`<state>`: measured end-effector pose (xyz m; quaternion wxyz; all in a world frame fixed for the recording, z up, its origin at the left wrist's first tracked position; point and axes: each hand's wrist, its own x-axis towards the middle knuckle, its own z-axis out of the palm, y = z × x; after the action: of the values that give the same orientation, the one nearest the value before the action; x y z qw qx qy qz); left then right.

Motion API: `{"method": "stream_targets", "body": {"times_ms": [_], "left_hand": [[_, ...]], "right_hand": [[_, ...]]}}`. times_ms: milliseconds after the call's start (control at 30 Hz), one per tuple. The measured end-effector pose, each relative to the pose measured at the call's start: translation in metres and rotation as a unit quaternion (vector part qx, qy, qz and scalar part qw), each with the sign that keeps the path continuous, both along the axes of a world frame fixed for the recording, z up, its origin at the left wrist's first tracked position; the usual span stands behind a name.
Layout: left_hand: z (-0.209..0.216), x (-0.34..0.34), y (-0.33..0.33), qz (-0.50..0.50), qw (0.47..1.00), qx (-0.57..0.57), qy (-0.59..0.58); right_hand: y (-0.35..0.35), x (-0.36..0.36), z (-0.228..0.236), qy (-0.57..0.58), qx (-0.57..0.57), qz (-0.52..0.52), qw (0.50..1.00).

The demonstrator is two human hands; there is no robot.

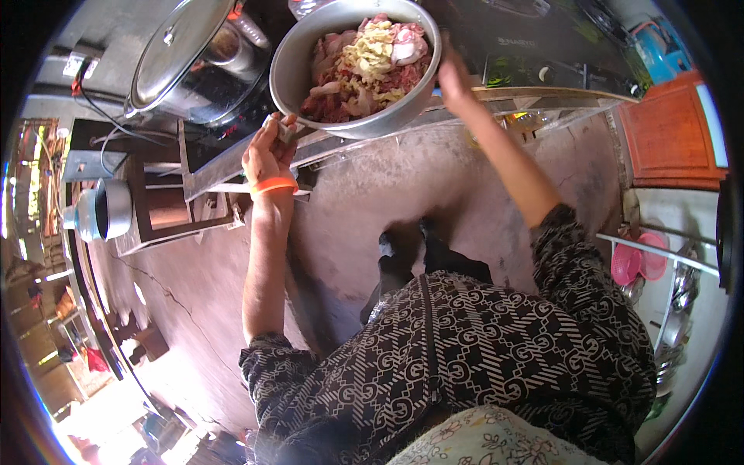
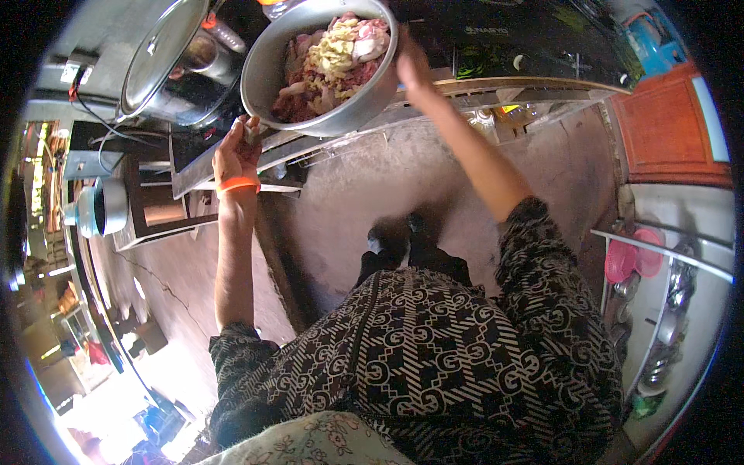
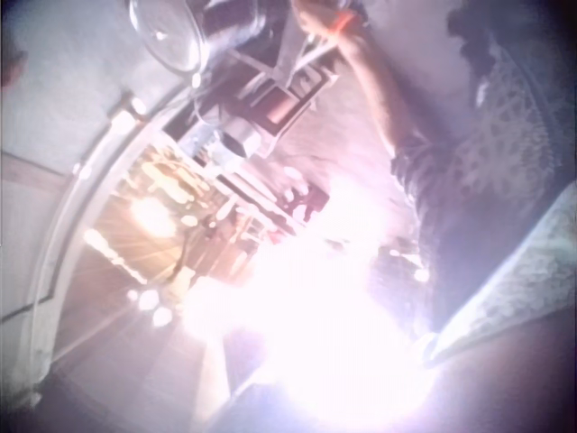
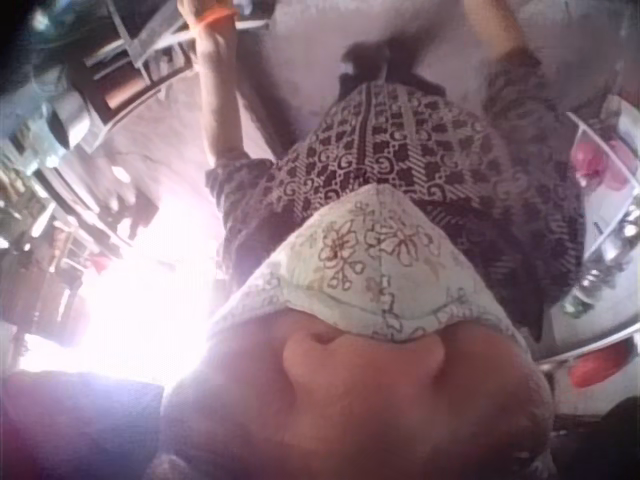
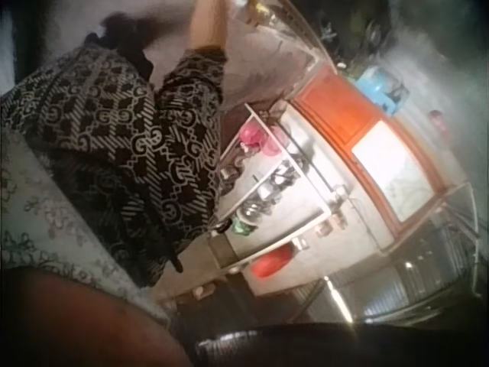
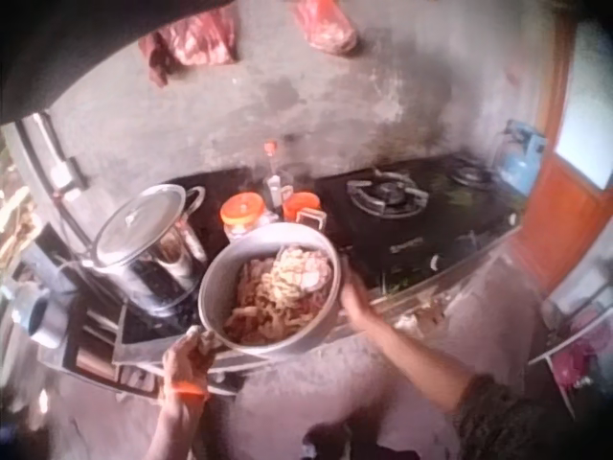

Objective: The person sits on the floor and chops garlic on a wooden board using a cleaver, then transfers the chopped garlic into a pot containing raw meat. They add salt and liquid seasoning from containers, then mix the contents by hand.

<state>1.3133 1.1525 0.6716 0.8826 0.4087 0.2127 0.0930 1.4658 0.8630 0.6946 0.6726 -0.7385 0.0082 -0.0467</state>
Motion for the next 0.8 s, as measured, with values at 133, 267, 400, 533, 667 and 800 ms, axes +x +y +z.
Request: {"method": "stream_targets", "body": {"times_ms": [133, 267, 400, 533, 667, 800], "left_hand": [[0.003, -0.003, -0.015, 0.050, 0.999, 0.019, 0.004], [0.003, -0.004, -0.019, 0.040, 0.999, 0.032, -0.015], [0.003, -0.005, -0.009, -0.001, 0.999, 0.048, -0.019], [-0.002, -0.002, -0.008, -0.013, 0.999, 0.029, -0.018], [0.000, -0.002, -0.009, -0.009, 0.999, 0.030, -0.014], [0.007, -0.006, -0.016, -0.017, 1.000, 0.001, 0.014]], "right_hand": [[0.020, -0.065, -0.051, -0.183, 0.012, -0.008, 0.983], [0.078, -0.181, -0.082, 0.083, -0.238, 0.279, 0.927], [0.083, -0.213, -0.113, 0.075, -0.092, 0.298, 0.947], [0.002, -0.166, -0.139, 0.201, -0.267, 0.327, 0.884], [-0.037, -0.144, -0.110, 0.128, -0.071, 0.113, 0.983], [-0.060, -0.115, -0.030, -0.013, -0.129, 0.044, 0.991]]}}
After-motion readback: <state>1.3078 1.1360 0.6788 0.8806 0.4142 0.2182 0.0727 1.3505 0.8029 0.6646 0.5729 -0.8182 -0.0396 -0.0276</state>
